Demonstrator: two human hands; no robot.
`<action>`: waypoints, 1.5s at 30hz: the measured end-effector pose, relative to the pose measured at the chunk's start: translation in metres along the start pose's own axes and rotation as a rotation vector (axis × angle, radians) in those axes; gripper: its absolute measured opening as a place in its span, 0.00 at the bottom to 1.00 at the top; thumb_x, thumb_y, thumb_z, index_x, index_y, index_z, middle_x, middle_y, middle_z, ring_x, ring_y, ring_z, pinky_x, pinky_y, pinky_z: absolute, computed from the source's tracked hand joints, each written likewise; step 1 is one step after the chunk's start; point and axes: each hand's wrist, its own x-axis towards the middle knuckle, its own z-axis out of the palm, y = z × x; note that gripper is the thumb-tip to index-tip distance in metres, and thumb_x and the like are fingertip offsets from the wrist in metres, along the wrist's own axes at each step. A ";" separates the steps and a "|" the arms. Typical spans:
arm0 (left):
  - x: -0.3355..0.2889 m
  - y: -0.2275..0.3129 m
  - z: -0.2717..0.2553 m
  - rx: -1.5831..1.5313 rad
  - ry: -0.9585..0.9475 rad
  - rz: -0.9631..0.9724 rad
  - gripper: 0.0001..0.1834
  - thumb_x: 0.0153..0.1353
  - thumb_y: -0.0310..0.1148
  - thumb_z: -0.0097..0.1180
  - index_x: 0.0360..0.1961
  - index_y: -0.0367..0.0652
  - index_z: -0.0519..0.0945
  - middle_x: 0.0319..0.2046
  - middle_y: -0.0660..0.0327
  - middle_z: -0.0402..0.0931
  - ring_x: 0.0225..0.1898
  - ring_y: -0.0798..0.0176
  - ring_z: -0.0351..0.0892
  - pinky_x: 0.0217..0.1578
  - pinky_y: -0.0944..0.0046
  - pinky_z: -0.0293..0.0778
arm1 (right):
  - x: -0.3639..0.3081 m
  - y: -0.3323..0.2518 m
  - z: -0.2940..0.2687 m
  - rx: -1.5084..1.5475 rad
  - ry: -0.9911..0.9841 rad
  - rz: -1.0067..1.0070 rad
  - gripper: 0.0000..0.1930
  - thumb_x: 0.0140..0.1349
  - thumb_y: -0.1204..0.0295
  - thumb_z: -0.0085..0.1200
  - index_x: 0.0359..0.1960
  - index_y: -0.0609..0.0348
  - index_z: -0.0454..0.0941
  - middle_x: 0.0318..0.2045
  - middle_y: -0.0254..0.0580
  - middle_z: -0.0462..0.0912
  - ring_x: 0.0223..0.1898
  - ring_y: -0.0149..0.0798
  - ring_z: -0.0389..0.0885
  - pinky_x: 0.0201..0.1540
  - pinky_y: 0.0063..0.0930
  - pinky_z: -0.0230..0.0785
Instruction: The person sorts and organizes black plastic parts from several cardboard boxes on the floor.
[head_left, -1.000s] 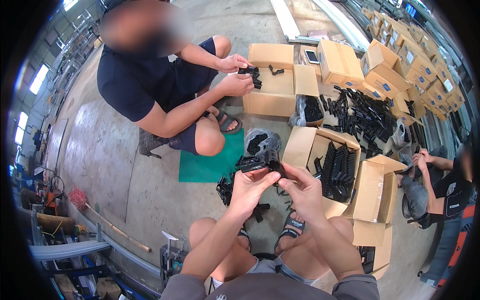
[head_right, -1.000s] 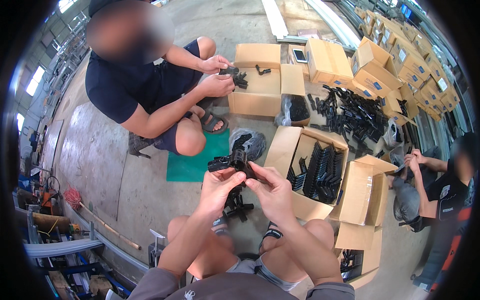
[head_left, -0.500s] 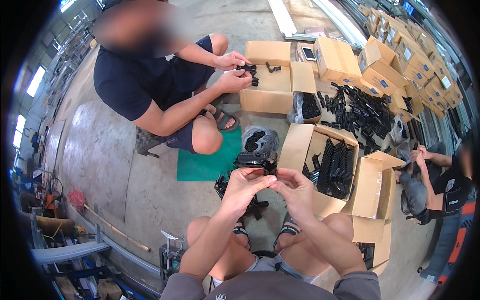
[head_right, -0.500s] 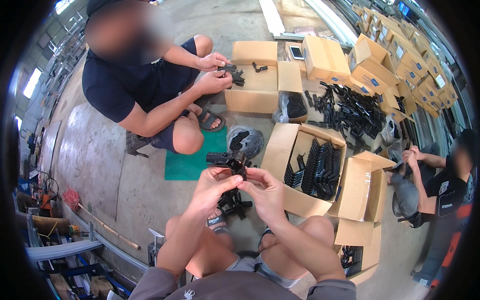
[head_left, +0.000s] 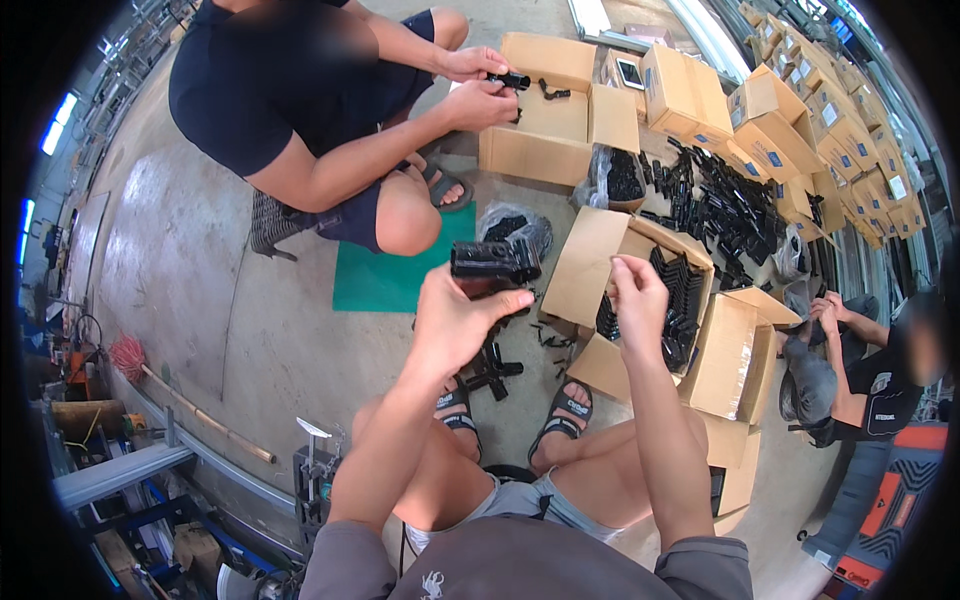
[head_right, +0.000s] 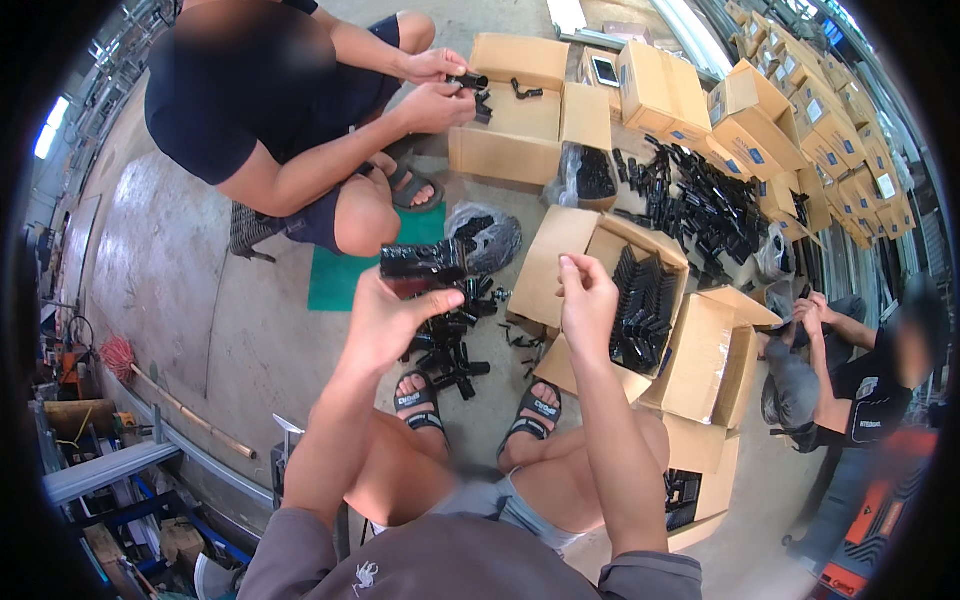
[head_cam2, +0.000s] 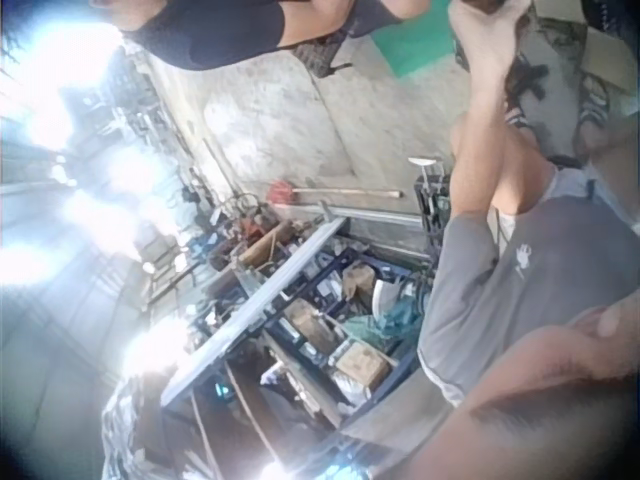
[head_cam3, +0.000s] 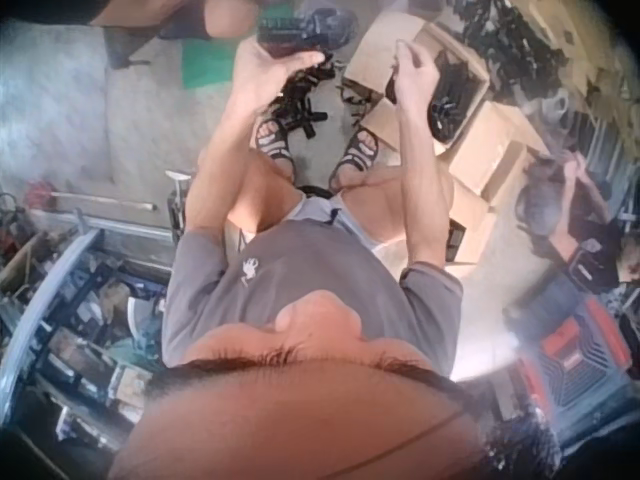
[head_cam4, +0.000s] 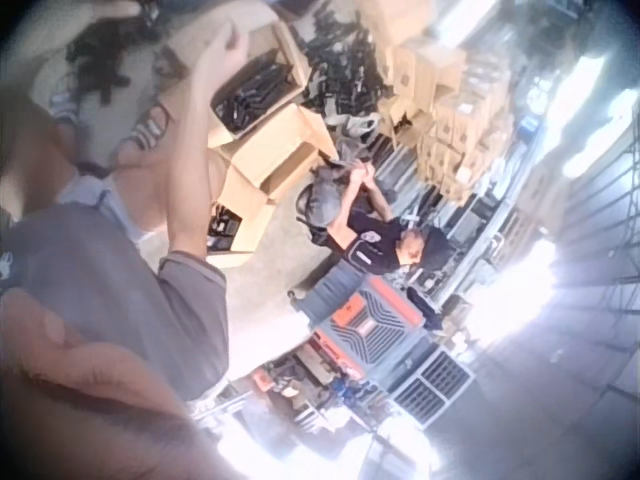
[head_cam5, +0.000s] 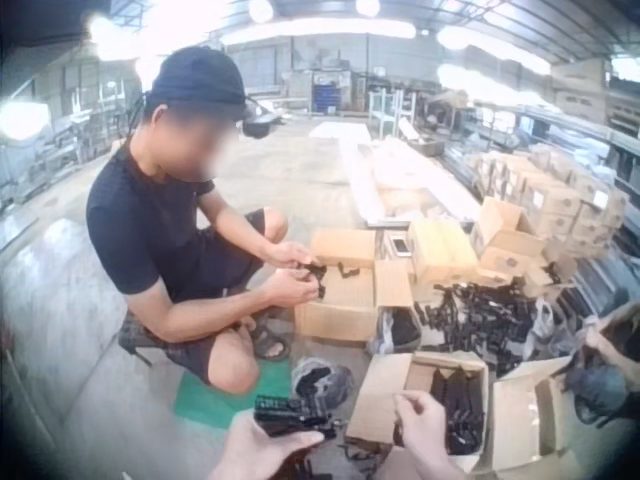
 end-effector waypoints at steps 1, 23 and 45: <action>0.001 0.002 -0.001 -0.087 -0.003 0.010 0.15 0.50 0.19 0.69 0.42 0.33 0.84 0.38 0.59 0.85 0.37 0.71 0.80 0.42 0.68 0.77 | 0.004 0.029 0.004 -0.170 -0.053 0.007 0.10 0.66 0.69 0.56 0.42 0.61 0.82 0.26 0.33 0.80 0.27 0.27 0.76 0.30 0.22 0.69; -0.002 -0.011 -0.024 -0.771 -0.218 -0.285 0.25 0.61 0.29 0.65 0.57 0.34 0.72 0.53 0.54 0.77 0.55 0.56 0.79 0.56 0.60 0.77 | -0.029 0.305 0.044 -1.262 -0.434 -0.047 0.11 0.69 0.71 0.39 0.44 0.56 0.75 0.39 0.52 0.83 0.43 0.53 0.84 0.43 0.47 0.79; -0.010 0.000 -0.001 -0.523 -0.280 -0.284 0.23 0.55 0.27 0.70 0.51 0.33 0.76 0.43 0.55 0.82 0.45 0.61 0.83 0.49 0.64 0.80 | -0.093 -0.058 0.032 0.270 -0.200 -0.317 0.07 0.64 0.79 0.58 0.42 0.65 0.82 0.33 0.36 0.85 0.33 0.26 0.80 0.39 0.19 0.72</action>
